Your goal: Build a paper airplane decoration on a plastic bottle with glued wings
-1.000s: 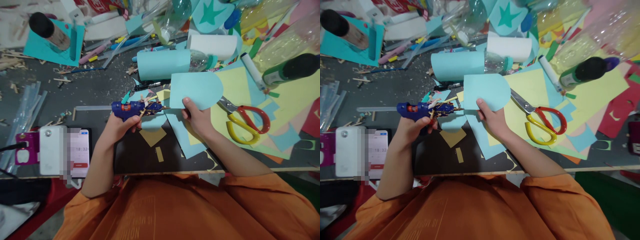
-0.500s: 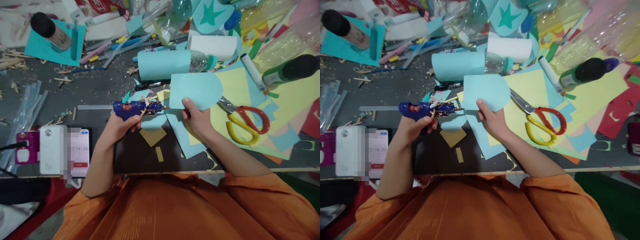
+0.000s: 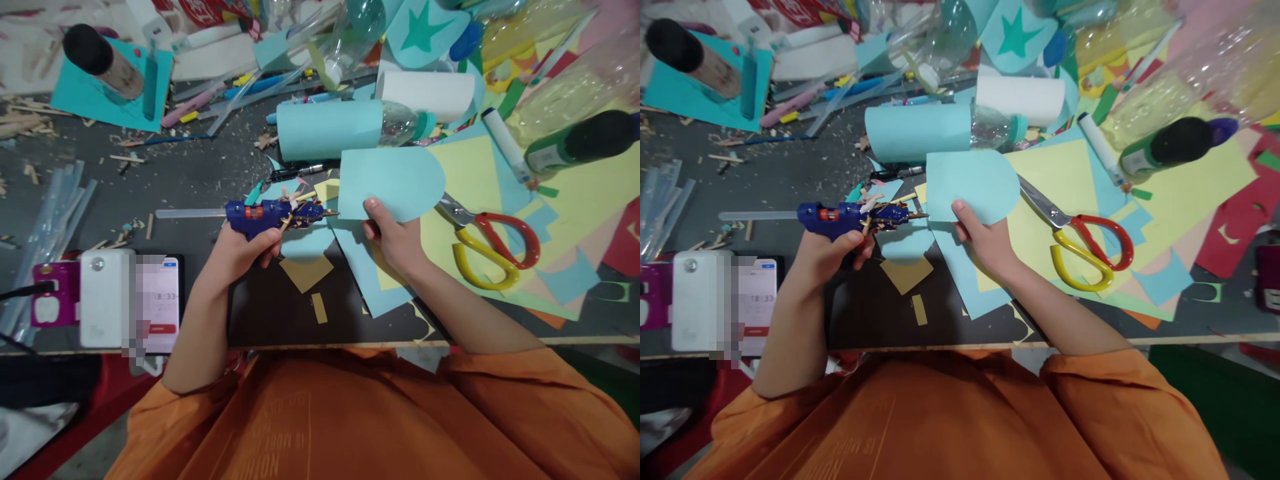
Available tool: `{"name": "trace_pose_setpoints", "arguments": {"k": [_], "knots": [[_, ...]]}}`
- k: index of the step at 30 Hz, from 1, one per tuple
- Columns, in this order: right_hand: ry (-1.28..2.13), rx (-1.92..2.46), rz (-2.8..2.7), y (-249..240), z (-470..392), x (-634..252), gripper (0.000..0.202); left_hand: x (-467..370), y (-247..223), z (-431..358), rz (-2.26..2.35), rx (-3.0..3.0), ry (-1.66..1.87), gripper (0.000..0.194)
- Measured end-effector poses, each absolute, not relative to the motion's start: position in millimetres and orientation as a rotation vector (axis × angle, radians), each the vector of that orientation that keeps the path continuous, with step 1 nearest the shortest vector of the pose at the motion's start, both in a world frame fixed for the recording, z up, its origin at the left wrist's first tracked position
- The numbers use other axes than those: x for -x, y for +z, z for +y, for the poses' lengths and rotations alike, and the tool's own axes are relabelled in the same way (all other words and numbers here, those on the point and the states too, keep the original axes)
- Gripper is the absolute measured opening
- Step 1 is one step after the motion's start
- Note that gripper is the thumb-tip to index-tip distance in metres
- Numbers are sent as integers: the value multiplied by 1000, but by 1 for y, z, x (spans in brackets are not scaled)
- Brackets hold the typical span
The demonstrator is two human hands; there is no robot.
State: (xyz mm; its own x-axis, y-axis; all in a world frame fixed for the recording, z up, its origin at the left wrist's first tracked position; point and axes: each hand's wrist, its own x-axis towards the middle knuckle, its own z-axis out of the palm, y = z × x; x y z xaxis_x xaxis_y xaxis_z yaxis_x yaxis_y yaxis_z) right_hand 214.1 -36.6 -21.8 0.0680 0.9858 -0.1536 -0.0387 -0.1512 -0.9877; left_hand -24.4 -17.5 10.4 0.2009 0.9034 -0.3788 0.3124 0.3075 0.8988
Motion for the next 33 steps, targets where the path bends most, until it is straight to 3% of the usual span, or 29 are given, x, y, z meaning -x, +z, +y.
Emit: {"name": "trace_pose_setpoints", "arguments": {"k": [33], "knots": [[1290,1315,-1214,-23,-41,-215,58,23,12,-19,1365,-1191,781,22]]}}
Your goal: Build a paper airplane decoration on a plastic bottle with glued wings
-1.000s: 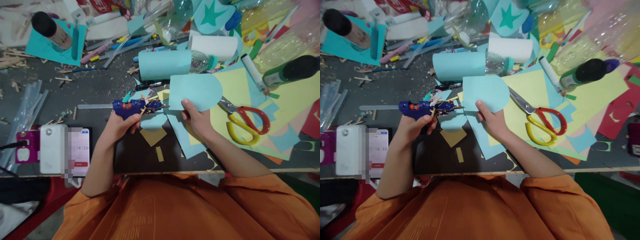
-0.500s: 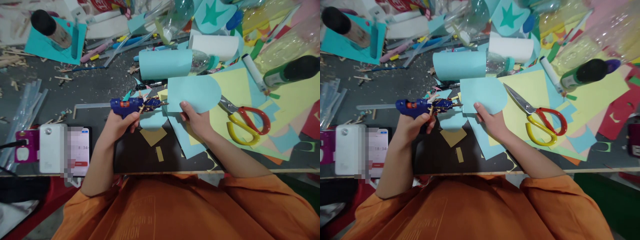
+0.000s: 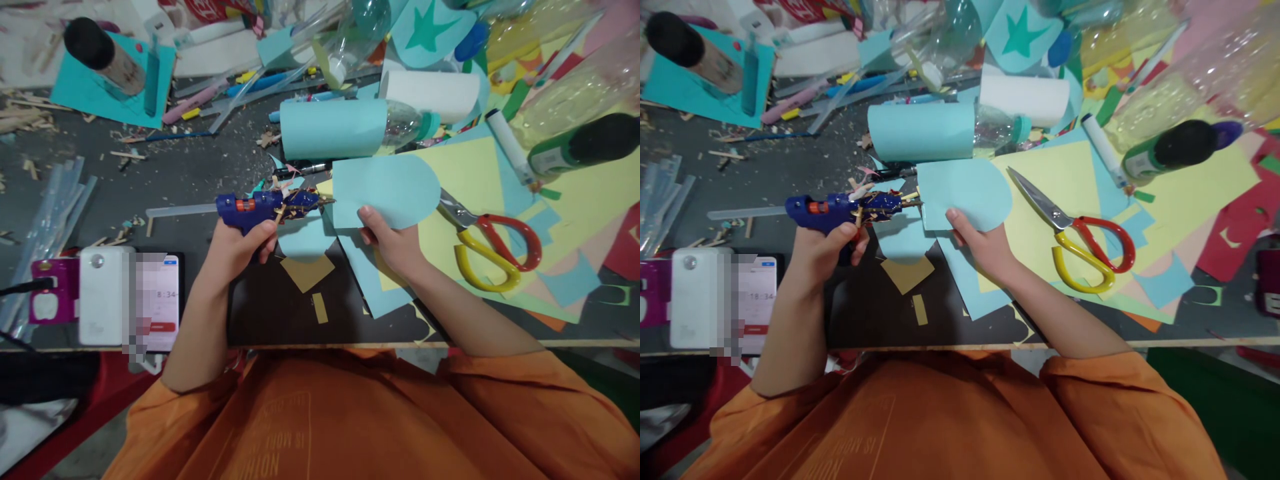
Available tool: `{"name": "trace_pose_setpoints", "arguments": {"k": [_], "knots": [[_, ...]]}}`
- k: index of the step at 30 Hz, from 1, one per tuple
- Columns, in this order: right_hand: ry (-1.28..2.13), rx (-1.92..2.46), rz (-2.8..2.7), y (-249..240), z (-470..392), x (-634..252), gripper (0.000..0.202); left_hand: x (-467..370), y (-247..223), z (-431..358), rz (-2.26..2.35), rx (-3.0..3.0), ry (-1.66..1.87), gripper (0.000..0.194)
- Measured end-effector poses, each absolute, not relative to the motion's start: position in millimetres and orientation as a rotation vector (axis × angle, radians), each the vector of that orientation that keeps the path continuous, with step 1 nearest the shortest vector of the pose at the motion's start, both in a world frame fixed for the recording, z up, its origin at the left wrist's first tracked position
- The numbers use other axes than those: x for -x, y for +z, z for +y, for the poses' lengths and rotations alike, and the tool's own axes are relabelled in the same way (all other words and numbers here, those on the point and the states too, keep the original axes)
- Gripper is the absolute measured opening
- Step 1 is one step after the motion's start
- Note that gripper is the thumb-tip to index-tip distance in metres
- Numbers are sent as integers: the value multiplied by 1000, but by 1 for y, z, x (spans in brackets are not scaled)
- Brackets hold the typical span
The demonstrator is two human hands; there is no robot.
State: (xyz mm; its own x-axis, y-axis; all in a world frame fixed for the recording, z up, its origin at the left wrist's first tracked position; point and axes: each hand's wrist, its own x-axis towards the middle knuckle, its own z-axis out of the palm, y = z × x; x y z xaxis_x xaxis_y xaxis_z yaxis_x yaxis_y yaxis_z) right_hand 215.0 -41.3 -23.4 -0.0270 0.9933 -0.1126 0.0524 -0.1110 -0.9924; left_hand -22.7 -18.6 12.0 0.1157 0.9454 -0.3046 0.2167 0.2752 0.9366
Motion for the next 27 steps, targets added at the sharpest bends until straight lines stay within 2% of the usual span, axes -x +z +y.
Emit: {"name": "trace_pose_setpoints", "arguments": {"k": [27], "knots": [[1349,1261,-1281,-17,-40,-214,58,25,8,-18,1402,-1209,884,34]]}}
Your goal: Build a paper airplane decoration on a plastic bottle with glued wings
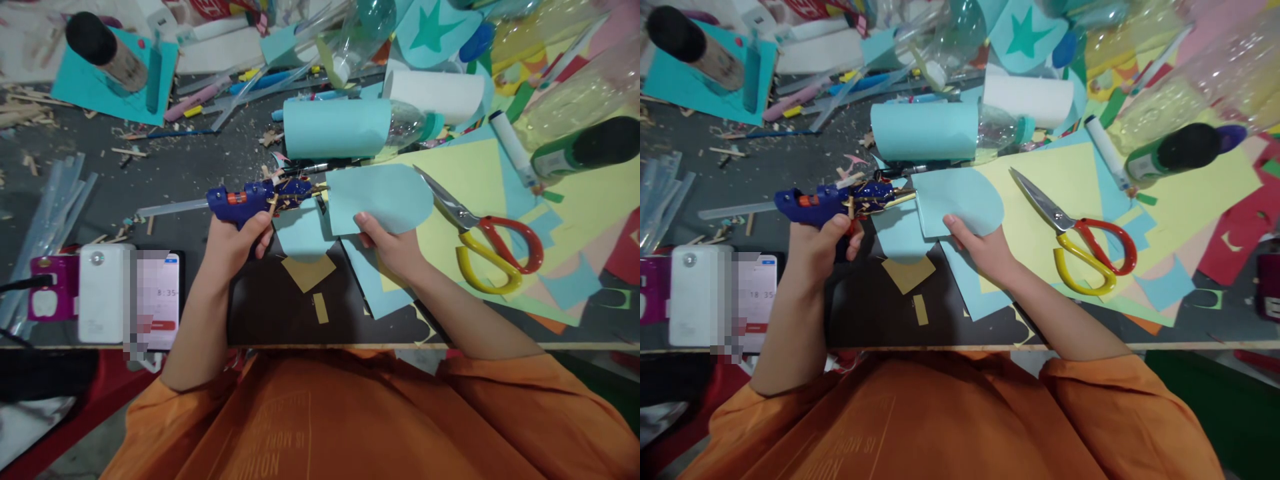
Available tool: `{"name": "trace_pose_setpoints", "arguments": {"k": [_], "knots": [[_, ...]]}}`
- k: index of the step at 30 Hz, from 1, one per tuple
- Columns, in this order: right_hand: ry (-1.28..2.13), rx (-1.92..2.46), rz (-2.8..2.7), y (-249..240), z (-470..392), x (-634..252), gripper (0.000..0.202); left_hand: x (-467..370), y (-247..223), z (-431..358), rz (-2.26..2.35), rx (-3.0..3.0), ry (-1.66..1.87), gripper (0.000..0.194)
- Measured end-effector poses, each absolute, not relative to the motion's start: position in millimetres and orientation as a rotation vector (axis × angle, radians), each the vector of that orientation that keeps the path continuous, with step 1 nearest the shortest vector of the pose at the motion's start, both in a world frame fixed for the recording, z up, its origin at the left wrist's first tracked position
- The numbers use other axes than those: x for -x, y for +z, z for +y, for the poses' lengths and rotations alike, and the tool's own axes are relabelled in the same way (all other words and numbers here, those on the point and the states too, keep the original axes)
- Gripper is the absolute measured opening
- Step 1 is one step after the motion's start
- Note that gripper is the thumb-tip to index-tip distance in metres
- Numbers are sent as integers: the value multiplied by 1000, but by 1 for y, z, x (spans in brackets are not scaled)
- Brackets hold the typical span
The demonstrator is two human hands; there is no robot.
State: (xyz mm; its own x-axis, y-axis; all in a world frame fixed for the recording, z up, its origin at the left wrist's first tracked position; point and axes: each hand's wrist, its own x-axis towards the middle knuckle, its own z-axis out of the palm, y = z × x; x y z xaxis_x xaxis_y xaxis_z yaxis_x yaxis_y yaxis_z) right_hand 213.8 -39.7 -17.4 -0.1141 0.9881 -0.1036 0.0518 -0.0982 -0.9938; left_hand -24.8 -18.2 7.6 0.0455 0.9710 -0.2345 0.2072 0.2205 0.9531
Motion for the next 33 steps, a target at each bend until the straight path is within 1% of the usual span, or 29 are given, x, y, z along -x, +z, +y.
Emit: {"name": "trace_pose_setpoints", "arguments": {"k": [11,21,24,27,29,31,33], "knots": [[1313,1291,-1327,-18,-40,-214,57,24,9,-18,1410,-1195,933,34],[1294,1226,-1369,-20,-39,-214,55,24,4,-15,1400,-1163,1002,36],[1296,1236,-1377,-20,-40,-215,55,27,1,-12,1444,-1140,1061,32],[1264,1264,-1347,-23,-42,-215,55,34,-4,-3,1595,-1005,1268,26],[1226,1274,-1284,-26,-43,-215,54,43,-8,5,1673,-903,1408,18],[1177,1287,-1183,-29,-43,-215,54,54,-11,13,1711,-845,1396,13],[1112,1303,-1047,-31,-42,-216,53,65,-10,17,1777,-829,1371,15]]}}
